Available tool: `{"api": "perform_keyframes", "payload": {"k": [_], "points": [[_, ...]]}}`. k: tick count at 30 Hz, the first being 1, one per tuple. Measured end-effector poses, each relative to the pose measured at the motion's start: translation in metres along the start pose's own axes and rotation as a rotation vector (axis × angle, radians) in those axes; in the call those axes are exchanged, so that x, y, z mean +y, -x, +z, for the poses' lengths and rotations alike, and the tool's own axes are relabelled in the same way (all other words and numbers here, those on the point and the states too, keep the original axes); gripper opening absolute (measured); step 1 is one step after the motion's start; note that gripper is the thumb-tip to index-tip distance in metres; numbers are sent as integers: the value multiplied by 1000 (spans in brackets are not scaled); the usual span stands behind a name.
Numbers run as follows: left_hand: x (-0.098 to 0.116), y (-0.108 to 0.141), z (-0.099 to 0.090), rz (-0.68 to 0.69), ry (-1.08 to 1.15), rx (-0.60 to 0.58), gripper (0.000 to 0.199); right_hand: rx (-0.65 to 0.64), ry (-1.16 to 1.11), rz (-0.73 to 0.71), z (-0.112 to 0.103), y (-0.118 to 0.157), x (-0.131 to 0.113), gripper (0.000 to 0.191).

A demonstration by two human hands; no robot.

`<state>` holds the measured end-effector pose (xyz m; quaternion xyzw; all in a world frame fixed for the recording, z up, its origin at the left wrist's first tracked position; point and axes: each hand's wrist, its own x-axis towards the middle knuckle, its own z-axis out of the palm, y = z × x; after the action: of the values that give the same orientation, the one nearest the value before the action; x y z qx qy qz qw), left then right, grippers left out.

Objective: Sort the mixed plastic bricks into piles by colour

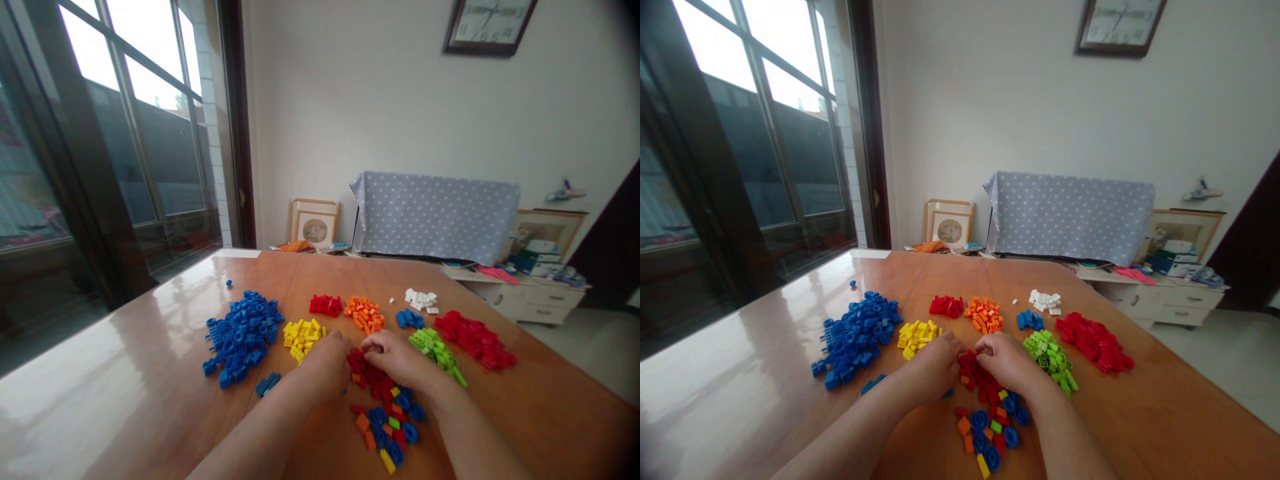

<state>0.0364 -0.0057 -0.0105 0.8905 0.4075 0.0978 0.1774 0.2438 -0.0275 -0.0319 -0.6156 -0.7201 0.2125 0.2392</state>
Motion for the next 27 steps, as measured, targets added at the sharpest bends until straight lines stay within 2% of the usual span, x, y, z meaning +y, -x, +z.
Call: {"api": "perform_keyframes", "payload": {"k": [11, 23, 27], "points": [[-3, -1, 4, -29, 24, 67, 20, 57, -131, 26, 0, 3, -3, 13], [-5, -3, 12, -21, 173, 102, 21, -33, -431, 76, -12, 9, -23, 20], [-7, -8, 12, -29, 330, 164, 28, -63, -556, 92, -15, 10, -27, 20]]}}
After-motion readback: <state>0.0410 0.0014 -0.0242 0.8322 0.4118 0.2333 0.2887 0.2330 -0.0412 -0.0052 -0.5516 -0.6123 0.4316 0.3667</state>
